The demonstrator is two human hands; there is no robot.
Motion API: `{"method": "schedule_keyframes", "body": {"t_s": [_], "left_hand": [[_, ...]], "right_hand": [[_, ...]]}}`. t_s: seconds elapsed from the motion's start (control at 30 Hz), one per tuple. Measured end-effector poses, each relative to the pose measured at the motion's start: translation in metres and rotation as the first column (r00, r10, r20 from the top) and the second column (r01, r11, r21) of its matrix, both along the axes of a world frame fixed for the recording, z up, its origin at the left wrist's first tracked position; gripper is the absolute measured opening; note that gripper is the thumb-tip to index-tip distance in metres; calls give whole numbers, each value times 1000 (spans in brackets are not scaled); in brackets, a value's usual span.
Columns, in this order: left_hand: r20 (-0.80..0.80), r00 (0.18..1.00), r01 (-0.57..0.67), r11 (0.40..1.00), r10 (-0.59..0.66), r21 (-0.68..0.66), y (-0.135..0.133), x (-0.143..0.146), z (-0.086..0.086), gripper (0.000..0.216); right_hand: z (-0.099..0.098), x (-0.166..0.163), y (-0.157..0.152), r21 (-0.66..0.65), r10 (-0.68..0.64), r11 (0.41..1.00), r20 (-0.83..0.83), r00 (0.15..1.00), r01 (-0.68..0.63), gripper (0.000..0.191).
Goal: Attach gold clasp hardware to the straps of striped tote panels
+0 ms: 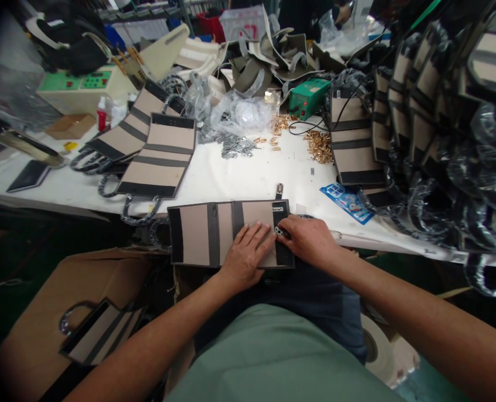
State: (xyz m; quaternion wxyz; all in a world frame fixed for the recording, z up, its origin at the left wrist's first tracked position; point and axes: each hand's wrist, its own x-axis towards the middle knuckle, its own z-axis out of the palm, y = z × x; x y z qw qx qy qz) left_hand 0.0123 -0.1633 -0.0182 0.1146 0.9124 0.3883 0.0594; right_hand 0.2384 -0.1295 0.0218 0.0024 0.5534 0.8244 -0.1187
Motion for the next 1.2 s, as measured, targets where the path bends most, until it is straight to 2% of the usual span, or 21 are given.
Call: {"method": "schedule_keyframes", "body": {"t_s": [0.17, 0.33, 0.47, 0.6, 0.93, 1.2], "left_hand": [[9, 1000, 10, 1000, -10, -22, 7, 1, 9, 81], [14, 1000, 5, 999, -4, -35, 11, 3, 11, 84], [10, 1000, 10, 1000, -10, -27, 12, 3, 13, 83], [7, 1000, 12, 1000, -12, -21, 13, 3, 14, 82], [-25, 998, 53, 999, -53, -3, 14, 3, 17, 80], [-107, 990, 89, 996, -88, 7, 16, 5, 30, 79]], "right_hand": [[0, 3, 4, 18, -5, 1000, -32, 999, 6, 26], [-2, 8, 5, 23, 62, 998, -72, 995, -61, 24], [-5, 14, 3, 54, 7, 999, -112, 994, -1, 32], [-8, 16, 3, 57, -2, 998, -117, 993, 9, 24], [-13, 15, 0, 116, 49, 993, -158, 986, -30, 20], [-10, 12, 3, 93, 49, 995, -98, 994, -40, 19]]}}
